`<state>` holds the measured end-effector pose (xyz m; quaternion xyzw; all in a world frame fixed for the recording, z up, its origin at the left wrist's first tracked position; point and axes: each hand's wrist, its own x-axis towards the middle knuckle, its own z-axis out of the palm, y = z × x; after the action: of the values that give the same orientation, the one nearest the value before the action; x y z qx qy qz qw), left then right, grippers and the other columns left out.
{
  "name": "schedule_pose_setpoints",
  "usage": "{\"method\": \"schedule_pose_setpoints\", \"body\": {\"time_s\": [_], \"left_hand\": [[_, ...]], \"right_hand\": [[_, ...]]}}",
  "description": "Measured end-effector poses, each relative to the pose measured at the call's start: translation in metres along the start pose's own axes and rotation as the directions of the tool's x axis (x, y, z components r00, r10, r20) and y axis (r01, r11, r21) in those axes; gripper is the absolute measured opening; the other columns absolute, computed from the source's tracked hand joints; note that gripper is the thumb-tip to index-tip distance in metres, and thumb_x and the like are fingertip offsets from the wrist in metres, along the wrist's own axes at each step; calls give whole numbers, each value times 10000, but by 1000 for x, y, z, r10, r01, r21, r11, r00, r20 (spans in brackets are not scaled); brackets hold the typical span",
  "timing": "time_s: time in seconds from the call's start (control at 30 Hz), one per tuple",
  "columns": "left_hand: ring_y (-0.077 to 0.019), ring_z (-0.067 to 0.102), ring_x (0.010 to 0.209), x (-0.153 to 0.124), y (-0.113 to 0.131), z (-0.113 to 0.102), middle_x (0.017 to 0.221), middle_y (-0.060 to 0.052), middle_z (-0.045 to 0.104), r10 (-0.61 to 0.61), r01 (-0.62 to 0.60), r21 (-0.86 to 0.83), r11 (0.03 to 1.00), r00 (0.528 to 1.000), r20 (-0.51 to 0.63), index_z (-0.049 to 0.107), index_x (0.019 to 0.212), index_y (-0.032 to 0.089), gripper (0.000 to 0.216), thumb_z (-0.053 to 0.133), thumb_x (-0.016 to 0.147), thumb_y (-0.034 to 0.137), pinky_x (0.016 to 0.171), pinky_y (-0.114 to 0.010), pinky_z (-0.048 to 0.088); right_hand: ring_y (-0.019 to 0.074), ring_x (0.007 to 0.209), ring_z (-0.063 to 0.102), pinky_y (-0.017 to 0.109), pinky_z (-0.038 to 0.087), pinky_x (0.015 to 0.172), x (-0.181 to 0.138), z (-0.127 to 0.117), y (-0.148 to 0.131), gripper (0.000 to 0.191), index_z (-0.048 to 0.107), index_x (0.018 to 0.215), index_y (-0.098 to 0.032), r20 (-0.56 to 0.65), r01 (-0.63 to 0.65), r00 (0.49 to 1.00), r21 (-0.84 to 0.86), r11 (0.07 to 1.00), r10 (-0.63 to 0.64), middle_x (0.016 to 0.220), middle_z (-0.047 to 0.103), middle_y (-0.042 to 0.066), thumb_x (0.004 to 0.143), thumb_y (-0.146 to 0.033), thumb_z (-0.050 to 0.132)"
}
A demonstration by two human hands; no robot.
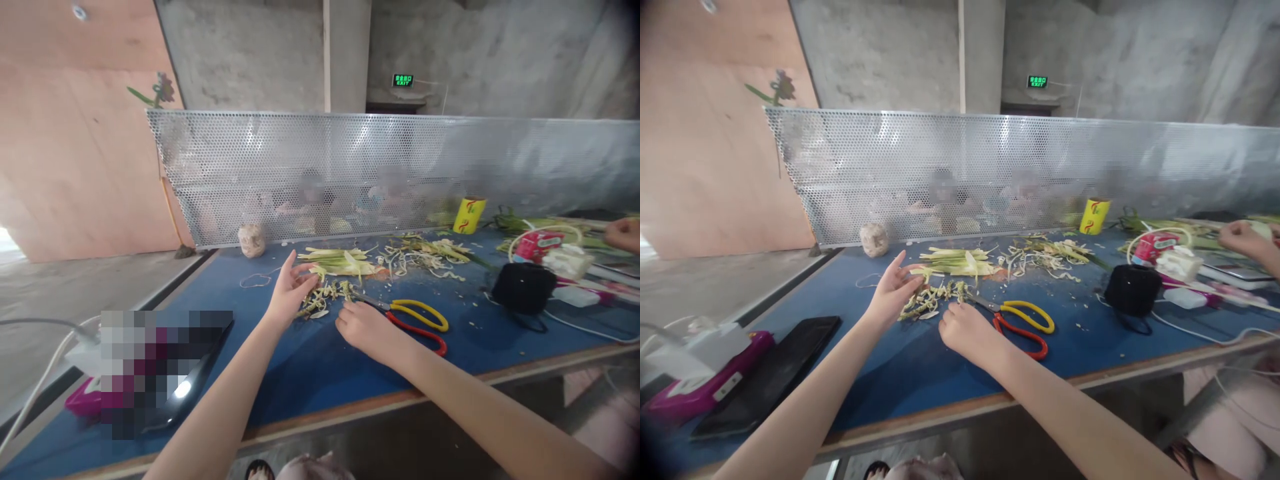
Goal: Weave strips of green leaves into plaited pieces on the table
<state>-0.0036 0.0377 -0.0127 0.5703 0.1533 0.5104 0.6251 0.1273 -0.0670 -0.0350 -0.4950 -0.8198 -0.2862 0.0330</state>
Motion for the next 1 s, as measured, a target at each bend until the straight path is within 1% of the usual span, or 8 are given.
{"method": "schedule_pose_setpoints", "body": {"time_s": [0.07, 0.13, 0.23, 0.33, 0.47, 0.6, 0.77, 1.0], "left_hand": [[-102, 564, 737, -1, 1, 0, 958, -36, 562, -3, 3, 9, 1000, 1000, -12, 237, 1308, 220, 794, 671, 648, 143, 758, -349, 494], [-105, 564, 743, -2, 2, 0, 955, -36, 562, -18, 18, 24, 1000, 1000, -22, 226, 1314, 219, 800, 670, 652, 148, 768, -356, 492], [-109, 566, 755, -2, 3, -1, 952, -34, 561, -47, 50, 66, 997, 998, -38, 220, 1319, 223, 800, 665, 658, 160, 778, -354, 486], [-108, 569, 748, -1, 5, 0, 945, -30, 561, -73, 82, 138, 987, 995, -68, 227, 1320, 225, 782, 657, 669, 179, 763, -331, 487], [-96, 569, 707, -2, 3, 1, 954, -35, 567, -75, 89, 213, 973, 994, -76, 243, 1316, 221, 756, 652, 681, 215, 740, -303, 489], [-91, 564, 673, -3, 0, 3, 920, -22, 573, -84, 102, 249, 963, 993, -80, 266, 1304, 215, 745, 662, 672, 226, 704, -288, 489], [-98, 565, 702, -3, 0, 3, 927, -24, 564, -128, 159, 263, 952, 983, -134, 243, 1313, 196, 773, 662, 664, 221, 702, -278, 483], [-107, 566, 726, -1, -2, 2, 948, -25, 551, -130, 167, 283, 945, 981, -145, 239, 1315, 214, 751, 642, 681, 230, 714, -283, 482]], "right_hand": [[181, 737, 540, 275, 418, 630, 2, -5, 24, 142, 599, 727, -119, 47, -82, 996, 48, 996, 80, 730, 606, 81, 768, -39, 490], [184, 812, 544, 273, 416, 703, 3, -11, 59, 154, 603, 764, -119, 116, -260, 961, 48, 964, 253, 800, 618, 93, 770, -32, 476], [216, 895, 557, 300, 409, 749, 5, -9, 113, 216, 609, 849, -92, 199, -605, 779, -12, 796, 595, 893, 619, 147, 743, 6, 448], [238, 827, 600, 320, 429, 680, 2, 10, 141, 239, 624, 895, -76, 245, -675, 715, -5, 738, 655, 884, 629, 186, 758, -22, 435], [169, 918, 596, 244, 421, 753, -4, 36, 130, 337, 632, 993, -264, 329, -534, 822, 162, 830, 465, 990, 655, 35, 711, -95, 557], [199, 938, 589, 312, 395, 820, -1, 37, 111, 267, 664, 943, -254, 313, -358, 914, 322, 877, 258, 947, 678, 32, 729, -142, 549], [201, 825, 606, 295, 395, 738, 3, 31, 109, 158, 679, 731, -212, 323, -305, 924, 307, 901, 203, 778, 685, 46, 705, -116, 556], [194, 793, 604, 259, 385, 675, 1, 38, 114, 142, 646, 703, -170, 361, -367, 899, 313, 876, 248, 751, 670, 66, 701, -91, 527]]}}
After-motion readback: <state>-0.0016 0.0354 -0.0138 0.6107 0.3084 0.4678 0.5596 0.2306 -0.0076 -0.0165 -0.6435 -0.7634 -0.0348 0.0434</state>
